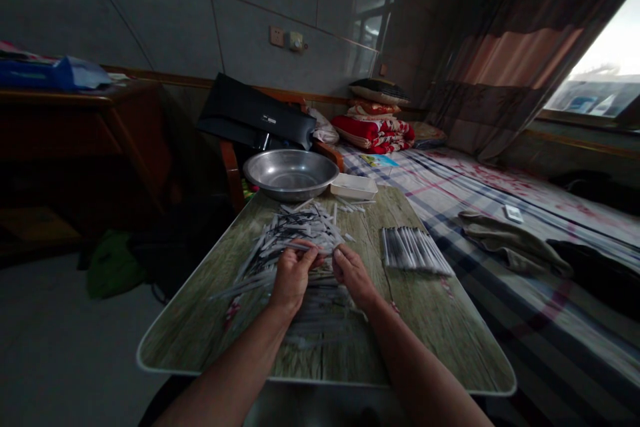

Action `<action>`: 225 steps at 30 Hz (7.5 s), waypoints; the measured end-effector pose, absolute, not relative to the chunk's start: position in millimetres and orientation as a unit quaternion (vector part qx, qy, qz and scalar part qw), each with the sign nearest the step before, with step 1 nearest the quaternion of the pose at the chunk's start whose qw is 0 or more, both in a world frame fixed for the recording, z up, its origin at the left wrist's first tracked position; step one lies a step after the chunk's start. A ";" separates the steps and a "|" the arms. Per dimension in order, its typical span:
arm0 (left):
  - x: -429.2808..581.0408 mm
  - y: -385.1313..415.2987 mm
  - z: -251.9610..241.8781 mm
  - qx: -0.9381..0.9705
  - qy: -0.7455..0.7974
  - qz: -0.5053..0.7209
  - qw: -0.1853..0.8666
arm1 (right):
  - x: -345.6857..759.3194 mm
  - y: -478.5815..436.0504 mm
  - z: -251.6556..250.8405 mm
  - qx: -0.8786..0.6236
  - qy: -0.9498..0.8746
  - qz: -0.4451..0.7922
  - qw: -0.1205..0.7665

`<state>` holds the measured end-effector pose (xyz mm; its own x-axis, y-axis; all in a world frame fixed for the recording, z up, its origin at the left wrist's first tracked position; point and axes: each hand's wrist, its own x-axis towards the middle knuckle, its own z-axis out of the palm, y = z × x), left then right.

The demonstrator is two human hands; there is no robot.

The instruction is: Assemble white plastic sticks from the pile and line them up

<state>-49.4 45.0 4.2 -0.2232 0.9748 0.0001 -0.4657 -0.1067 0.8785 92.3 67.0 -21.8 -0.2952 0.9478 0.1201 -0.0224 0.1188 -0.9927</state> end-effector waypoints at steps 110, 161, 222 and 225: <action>-39.5 32.2 -4.7 0.669 0.462 0.410 0.413 | 116.8 80.7 3.3 -0.248 -0.351 0.631 0.645; -36.9 27.9 2.8 0.733 0.473 0.456 0.176 | 153.4 49.7 52.8 -0.455 -0.624 0.496 0.398; -53.7 37.1 2.3 0.457 0.424 0.745 0.239 | 89.9 90.0 4.5 -0.571 -0.802 0.078 0.158; -53.1 35.8 5.9 0.446 0.419 0.754 0.238 | 84.7 88.1 -2.7 -0.572 -0.794 0.076 0.192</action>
<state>-53.1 35.8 5.9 -0.4884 0.7334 0.4729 0.0141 -0.5352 0.8446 84.7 88.1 -2.7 -0.2723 0.9372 0.2180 0.8785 0.3346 -0.3410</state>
